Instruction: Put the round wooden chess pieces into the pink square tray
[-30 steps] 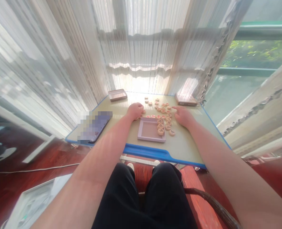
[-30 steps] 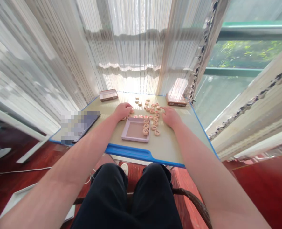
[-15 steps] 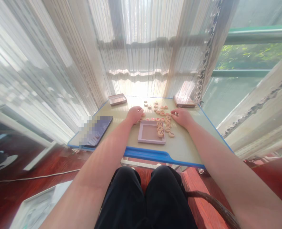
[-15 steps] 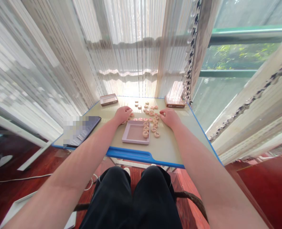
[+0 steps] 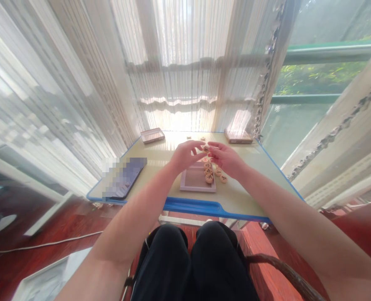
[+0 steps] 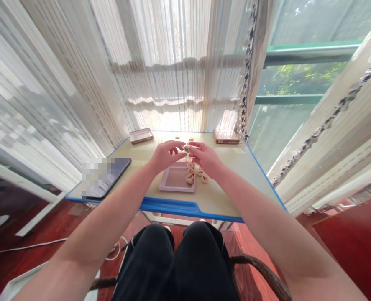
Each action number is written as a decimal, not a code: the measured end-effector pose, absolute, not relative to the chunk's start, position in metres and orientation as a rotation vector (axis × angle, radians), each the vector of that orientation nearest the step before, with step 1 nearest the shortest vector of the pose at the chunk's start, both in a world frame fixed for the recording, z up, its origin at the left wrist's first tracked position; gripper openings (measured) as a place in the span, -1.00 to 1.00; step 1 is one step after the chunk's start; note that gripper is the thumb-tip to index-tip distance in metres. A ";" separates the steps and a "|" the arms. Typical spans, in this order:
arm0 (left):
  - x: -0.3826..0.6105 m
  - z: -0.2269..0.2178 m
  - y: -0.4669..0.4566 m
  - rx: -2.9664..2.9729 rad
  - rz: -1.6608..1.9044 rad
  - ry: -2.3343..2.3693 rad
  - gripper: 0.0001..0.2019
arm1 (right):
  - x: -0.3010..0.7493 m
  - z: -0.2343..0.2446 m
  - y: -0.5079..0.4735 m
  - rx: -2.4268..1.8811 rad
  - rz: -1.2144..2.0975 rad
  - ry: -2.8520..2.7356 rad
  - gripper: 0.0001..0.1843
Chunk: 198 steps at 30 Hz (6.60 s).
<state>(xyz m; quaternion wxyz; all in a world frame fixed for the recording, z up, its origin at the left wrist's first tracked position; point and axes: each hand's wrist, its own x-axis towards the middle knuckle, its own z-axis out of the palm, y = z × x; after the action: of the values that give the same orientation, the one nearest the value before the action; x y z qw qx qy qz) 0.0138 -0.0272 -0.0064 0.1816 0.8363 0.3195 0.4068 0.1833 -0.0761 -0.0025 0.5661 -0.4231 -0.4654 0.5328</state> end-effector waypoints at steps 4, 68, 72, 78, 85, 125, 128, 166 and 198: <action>0.012 -0.004 -0.033 2.617 1.226 0.943 -0.70 | 0.185 -0.003 -0.079 -0.959 1.393 -1.064 -0.66; -0.005 0.017 -0.052 2.590 0.029 0.604 -0.85 | 0.220 0.014 -0.091 -1.492 0.303 -2.141 -0.77; -0.004 0.015 -0.053 2.558 0.019 0.565 -0.85 | 0.220 0.012 -0.090 -1.500 0.302 -2.161 -0.75; 0.003 0.013 -0.055 2.613 0.019 0.645 -0.83 | 0.218 0.012 -0.091 -1.464 0.288 -2.132 -0.75; 0.008 0.011 -0.059 2.612 0.059 0.658 -0.87 | 0.216 0.014 -0.093 -1.438 0.254 -2.096 -0.74; 0.005 0.013 -0.052 2.620 -0.004 0.801 -0.80 | 0.195 0.015 -0.106 -1.401 0.625 -2.502 -0.85; 0.005 0.016 -0.053 2.595 -0.085 0.838 -0.75 | 0.197 0.019 -0.107 -1.407 0.663 -2.432 -0.83; 0.009 0.010 -0.047 2.743 0.269 0.944 -0.70 | 0.205 0.013 -0.097 -1.622 0.371 -2.337 -0.78; 0.015 -0.002 -0.037 2.881 0.204 0.931 -0.67 | 0.204 0.015 -0.097 -1.673 0.380 -2.353 -0.75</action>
<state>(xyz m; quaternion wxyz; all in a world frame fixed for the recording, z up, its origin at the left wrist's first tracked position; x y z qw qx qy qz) 0.0147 -0.0367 -0.0016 0.0534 0.9481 0.3063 0.0672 0.2043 -0.0966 0.0155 0.1146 -0.5707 -0.8027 0.1295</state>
